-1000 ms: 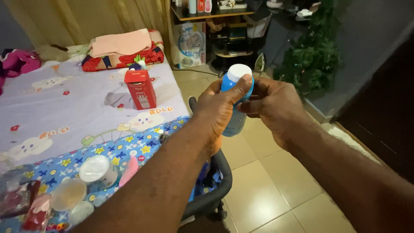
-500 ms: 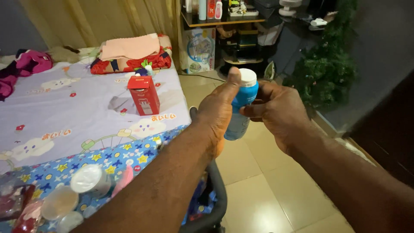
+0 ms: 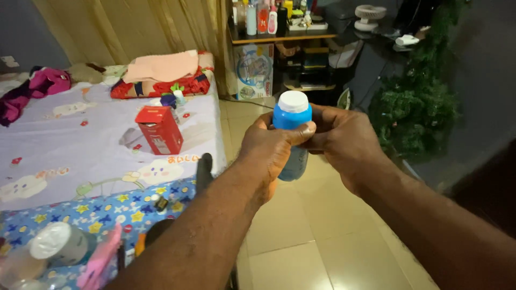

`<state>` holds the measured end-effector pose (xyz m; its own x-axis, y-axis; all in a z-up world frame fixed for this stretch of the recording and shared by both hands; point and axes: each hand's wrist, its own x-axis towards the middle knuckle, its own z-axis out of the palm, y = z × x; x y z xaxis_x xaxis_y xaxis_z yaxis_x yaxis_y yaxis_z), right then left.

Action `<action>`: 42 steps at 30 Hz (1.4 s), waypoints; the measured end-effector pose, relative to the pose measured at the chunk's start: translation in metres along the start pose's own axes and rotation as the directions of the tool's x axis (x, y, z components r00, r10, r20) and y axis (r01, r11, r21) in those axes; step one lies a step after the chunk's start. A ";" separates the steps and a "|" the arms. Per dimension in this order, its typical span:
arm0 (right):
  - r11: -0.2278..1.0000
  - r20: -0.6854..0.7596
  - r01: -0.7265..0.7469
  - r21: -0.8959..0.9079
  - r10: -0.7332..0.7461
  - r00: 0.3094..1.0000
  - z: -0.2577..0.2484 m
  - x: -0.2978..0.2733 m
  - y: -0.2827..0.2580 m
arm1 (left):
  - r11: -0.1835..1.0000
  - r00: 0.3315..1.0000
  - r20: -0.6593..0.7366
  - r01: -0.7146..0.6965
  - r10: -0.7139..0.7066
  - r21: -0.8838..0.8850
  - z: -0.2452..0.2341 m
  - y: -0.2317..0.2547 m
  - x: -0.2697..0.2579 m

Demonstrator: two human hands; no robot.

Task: Picking up and moving various baby care products such as lotion, powder, and toys between a dresser and a crib.

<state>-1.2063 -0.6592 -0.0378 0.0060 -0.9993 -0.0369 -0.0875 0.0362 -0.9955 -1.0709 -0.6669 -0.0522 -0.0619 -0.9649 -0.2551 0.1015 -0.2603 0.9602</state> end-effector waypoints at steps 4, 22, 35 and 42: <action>0.998 0.051 0.004 0.062 -0.007 0.999 -0.036 0.015 0.012 | 0.999 0.998 -0.052 0.032 -0.031 0.023 0.032 0.002 0.004; 0.992 -0.036 -0.077 -0.102 0.073 0.997 -0.100 0.052 0.026 | 0.996 0.994 0.107 -0.013 0.023 -0.090 0.103 0.001 0.065; 0.985 -0.069 -0.020 -0.169 0.008 0.998 -0.102 0.168 0.022 | 0.990 0.981 0.193 0.024 0.003 -0.138 0.091 0.030 0.180; 0.926 -0.116 -0.082 -0.369 0.042 0.992 -0.086 0.218 0.001 | 0.987 0.990 0.140 0.022 0.000 -0.160 0.081 0.043 0.239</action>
<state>-1.2908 -0.8776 -0.0395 -0.1128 -0.9913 -0.0679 -0.4489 0.1118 -0.8866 -1.1614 -0.9057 -0.0631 -0.2001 -0.9508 -0.2363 0.2579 -0.2838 0.9235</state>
